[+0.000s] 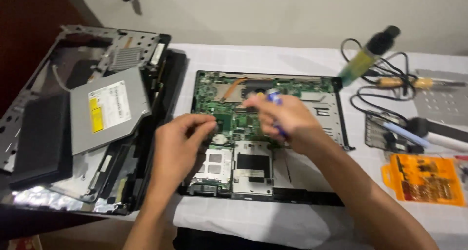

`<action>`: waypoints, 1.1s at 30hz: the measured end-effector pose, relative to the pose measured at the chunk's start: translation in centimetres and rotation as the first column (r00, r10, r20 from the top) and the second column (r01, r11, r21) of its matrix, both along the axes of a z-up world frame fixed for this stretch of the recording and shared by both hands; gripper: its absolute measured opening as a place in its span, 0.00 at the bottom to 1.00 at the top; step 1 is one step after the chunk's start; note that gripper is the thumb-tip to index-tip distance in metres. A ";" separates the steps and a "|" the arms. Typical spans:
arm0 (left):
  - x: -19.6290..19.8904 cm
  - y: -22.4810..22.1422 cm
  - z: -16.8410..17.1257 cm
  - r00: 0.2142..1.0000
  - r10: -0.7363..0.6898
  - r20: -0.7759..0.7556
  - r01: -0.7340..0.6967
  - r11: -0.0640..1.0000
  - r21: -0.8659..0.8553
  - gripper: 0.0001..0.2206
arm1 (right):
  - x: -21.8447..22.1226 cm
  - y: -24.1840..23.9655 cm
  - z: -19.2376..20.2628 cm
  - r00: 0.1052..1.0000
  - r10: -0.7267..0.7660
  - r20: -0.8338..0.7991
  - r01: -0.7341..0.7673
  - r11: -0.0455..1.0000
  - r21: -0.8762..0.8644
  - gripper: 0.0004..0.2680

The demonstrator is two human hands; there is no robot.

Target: Disassembling internal components of a laptop, including removing screws, the battery, and the optical drive.

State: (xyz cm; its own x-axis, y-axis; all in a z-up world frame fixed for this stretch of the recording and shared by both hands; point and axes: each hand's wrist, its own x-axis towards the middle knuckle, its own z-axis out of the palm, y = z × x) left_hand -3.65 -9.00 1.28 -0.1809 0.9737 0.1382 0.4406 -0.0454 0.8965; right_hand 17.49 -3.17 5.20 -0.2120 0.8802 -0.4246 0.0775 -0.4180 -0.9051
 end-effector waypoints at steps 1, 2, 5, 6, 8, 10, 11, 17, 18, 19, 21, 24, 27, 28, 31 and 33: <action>0.2 -0.1 0.0 1.000 0.012 -0.001 -0.012 1.000 -0.001 0.05 | 0.2 0.4 -0.6 1.000 0.012 -0.001 -0.012 1.000 -0.001 0.13; 0.4 -0.2 -0.1 0.998 -0.006 -0.064 0.003 0.999 -0.039 0.04 | 0.4 0.8 -1.1 0.998 -0.031 -0.051 0.033 0.999 0.027 0.15; 0.8 -0.2 -0.4 0.989 -0.036 -0.144 0.021 0.994 -0.106 0.04 | 0.9 1.3 -1.7 0.987 -0.104 -0.121 0.109 0.993 0.043 0.18; 0.8 -0.1 -0.5 0.985 -0.049 -0.164 0.027 0.991 -0.133 0.04 | 1.0 1.3 -1.7 0.980 -0.137 -0.141 0.143 0.989 0.033 0.18; 1.0 -0.1 -0.6 0.983 -0.050 -0.176 0.026 0.990 -0.137 0.04 | 0.9 1.1 -1.0 0.980 -0.141 -0.142 0.146 0.989 0.030 0.19; 1.1 -0.2 -0.6 0.979 -0.053 -0.195 0.024 0.989 -0.146 0.04 | 1.0 0.9 -0.7 0.978 -0.146 -0.149 0.150 0.988 0.021 0.19; 1.2 -0.2 -0.7 0.977 -0.055 -0.204 0.025 0.989 -0.147 0.05 | 1.1 0.9 -0.7 0.977 -0.141 -0.160 0.149 0.988 0.033 0.18; 1.5 -0.3 -0.9 0.978 -0.048 -0.204 0.018 0.989 -0.145 0.05 | 1.8 1.0 -0.7 0.969 -0.143 -0.203 0.160 0.985 0.068 0.18; 1.5 -0.4 -1.0 0.978 -0.044 -0.203 0.014 0.989 -0.146 0.05 | 1.9 0.9 -0.5 0.967 -0.139 -0.214 0.159 0.984 0.079 0.18; 1.5 -0.4 -1.2 0.978 -0.046 -0.204 0.016 0.989 -0.146 0.05 | 2.0 0.9 -0.5 0.967 -0.141 -0.214 0.161 0.984 0.079 0.18; 1.4 -0.4 -1.6 0.980 -0.015 -0.196 -0.007 0.994 -0.108 0.04 | 2.1 0.9 -0.5 0.962 -0.138 -0.234 0.163 0.982 0.093 0.17; 1.3 -0.3 -1.7 0.983 -0.024 -0.182 0.012 0.998 -0.068 0.05 | 2.1 0.7 -0.3 0.960 -0.149 -0.235 0.179 0.977 0.113 0.16; 1.3 -0.5 -1.2 0.988 0.001 -0.155 -0.004 1.000 -0.023 0.06 | 2.1 0.7 -0.4 0.959 -0.144 -0.245 0.175 0.978 0.110 0.15; 1.4 -0.5 -1.1 0.988 0.002 -0.156 -0.005 1.000 -0.021 0.06 | 2.1 0.7 -0.4 0.959 -0.143 -0.246 0.174 0.978 0.112 0.15; 1.2 -0.9 -1.4 0.992 0.009 -0.129 -0.007 1.000 0.022 0.06 | 1.9 0.6 0.1 0.958 -0.140 -0.250 0.174 0.978 0.118 0.15; 0.8 -1.1 -2.6 0.945 -0.082 -0.317 0.133 0.981 0.141 0.09 | 1.5 0.5 1.1 0.963 -0.217 -0.158 0.213 0.976 -0.044 0.14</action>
State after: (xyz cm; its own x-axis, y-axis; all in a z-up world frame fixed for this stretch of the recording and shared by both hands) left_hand -2.83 -10.11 -1.31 0.0000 0.9459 0.3243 0.6789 -0.2381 0.6946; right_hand 18.95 -2.63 6.34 -0.0865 0.9013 -0.4245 -0.1622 -0.4331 -0.8866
